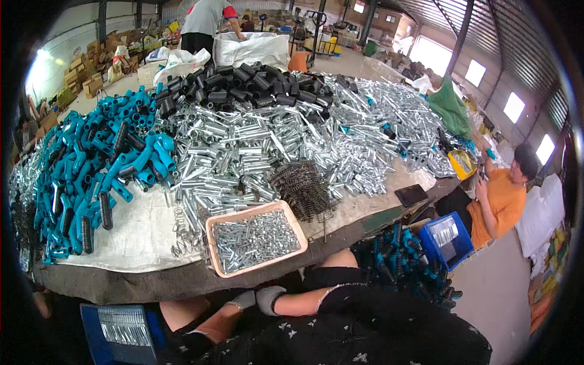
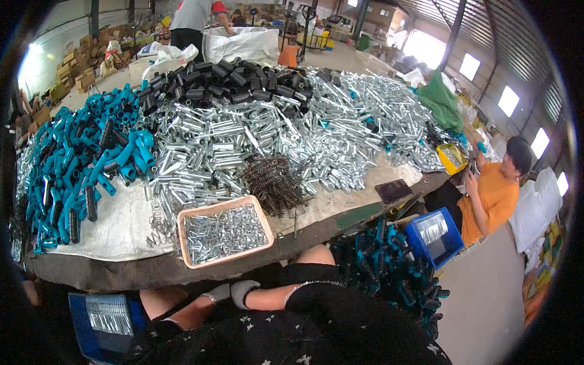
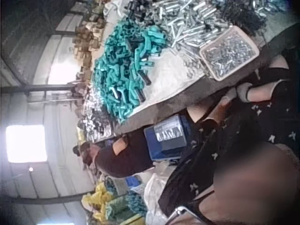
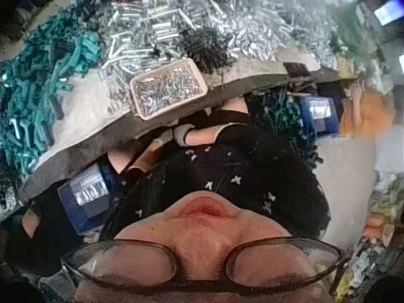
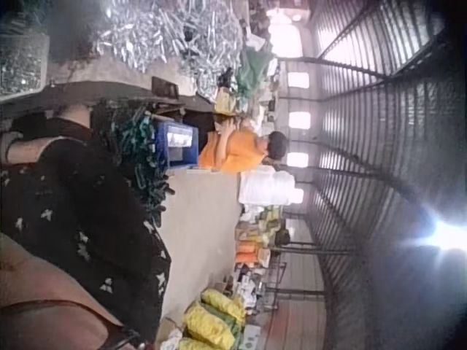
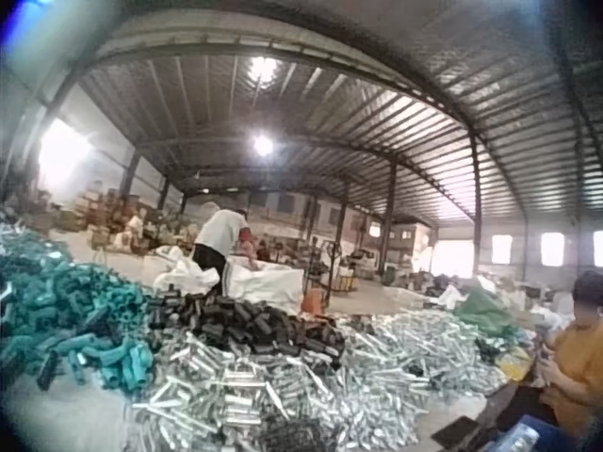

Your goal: The recorder is assembling blue plastic handles onto metal rod components using a screwdriver and small hardware.

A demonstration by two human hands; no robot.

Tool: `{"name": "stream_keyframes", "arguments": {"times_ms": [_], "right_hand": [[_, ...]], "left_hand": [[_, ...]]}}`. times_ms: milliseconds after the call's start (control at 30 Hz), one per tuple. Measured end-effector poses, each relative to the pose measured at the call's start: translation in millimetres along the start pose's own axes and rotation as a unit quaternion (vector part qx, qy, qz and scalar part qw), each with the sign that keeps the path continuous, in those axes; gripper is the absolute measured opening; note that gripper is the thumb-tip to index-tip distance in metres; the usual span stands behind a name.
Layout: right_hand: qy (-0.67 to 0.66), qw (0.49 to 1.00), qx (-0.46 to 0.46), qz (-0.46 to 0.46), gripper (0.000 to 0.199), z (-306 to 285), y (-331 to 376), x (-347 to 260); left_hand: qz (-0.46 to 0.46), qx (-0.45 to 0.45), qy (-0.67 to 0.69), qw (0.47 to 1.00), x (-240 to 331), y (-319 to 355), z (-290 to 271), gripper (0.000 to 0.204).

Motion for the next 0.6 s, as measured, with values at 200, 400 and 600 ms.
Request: {"name": "stream_keyframes", "arguments": {"times_ms": [200, 400, 600], "right_hand": [[-0.052, 0.841, -0.527, -0.108, 0.041, -107.0, -38.9, -2.5], [0.113, 0.889, -0.441, -0.051, 0.034, 34.9, -21.8, 2.4], [-0.13, 0.885, -0.442, -0.067, 0.033, -72.1, -22.4, 14.4]], "left_hand": [[0.004, 0.003, 0.056, 0.998, -13.6, 18.9, 28.7, 0.04], [0.058, -0.015, 0.051, 0.997, -1.9, 0.9, 4.2, 0.042], [0.042, 0.02, 0.043, 0.998, -36.2, 56.7, 32.1, 0.043]]}}
Point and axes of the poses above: each hand's wrist, its own y-axis away from the middle knuckle, its own z-axis out of the palm, x = y × z, the point moved 3 cm from there along -y, towards the middle knuckle, and after that the axes turned 9 degrees about -x, right-handed, at the moved point
